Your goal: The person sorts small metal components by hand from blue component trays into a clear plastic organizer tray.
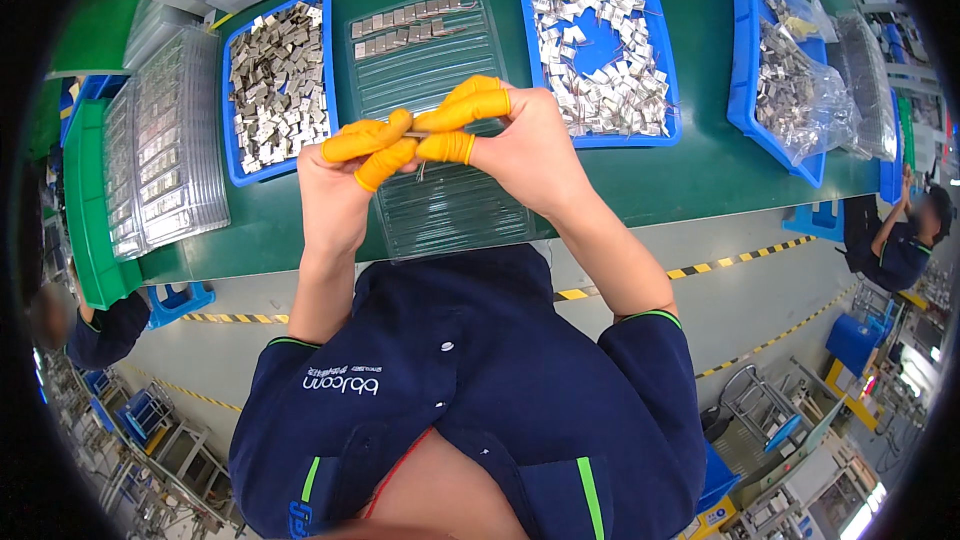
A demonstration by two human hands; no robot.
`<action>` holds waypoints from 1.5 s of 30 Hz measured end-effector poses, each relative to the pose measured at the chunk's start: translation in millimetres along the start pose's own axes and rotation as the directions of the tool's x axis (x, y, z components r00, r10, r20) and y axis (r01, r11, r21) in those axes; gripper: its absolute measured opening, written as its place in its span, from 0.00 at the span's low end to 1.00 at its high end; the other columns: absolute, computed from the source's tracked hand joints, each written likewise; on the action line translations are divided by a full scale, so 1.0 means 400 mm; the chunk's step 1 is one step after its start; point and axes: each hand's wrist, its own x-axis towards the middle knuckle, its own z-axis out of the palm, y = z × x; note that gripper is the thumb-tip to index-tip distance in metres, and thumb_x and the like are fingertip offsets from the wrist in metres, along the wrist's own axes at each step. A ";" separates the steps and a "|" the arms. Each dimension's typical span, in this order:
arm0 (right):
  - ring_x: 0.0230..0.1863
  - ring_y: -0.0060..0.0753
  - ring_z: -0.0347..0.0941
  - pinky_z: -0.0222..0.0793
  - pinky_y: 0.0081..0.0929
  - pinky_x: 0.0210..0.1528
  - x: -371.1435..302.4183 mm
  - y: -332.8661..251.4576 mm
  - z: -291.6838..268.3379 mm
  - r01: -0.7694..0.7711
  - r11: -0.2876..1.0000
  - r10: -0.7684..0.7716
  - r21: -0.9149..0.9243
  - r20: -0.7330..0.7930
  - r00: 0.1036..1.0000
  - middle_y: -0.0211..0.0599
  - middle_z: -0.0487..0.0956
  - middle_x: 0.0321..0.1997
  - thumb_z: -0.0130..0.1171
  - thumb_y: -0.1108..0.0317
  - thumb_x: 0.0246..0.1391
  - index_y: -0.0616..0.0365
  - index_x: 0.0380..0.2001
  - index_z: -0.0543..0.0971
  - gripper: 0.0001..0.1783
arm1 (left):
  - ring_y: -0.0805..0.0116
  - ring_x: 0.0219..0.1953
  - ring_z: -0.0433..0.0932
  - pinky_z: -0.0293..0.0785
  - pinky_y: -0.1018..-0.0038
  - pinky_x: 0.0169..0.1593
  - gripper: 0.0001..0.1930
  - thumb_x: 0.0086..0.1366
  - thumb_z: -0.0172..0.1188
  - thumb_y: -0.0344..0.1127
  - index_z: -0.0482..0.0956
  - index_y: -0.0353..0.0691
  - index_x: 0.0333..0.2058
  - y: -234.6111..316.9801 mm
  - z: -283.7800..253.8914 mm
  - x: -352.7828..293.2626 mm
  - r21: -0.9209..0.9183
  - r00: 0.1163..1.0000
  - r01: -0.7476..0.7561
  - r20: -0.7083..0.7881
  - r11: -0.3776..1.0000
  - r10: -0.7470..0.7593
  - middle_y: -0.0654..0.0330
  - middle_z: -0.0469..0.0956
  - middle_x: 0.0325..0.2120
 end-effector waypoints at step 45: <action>0.43 0.38 0.70 0.52 0.40 0.58 0.171 0.064 -0.162 0.100 0.233 -0.415 -0.967 -0.006 0.910 0.39 0.75 0.43 0.58 0.67 0.46 0.54 0.38 0.78 0.13 | 0.76 0.28 0.74 0.68 0.83 0.34 0.09 0.61 0.55 0.30 0.77 0.31 0.37 -0.032 -0.283 -0.035 0.636 0.726 -0.075 -0.493 0.768 0.479 0.58 0.78 0.30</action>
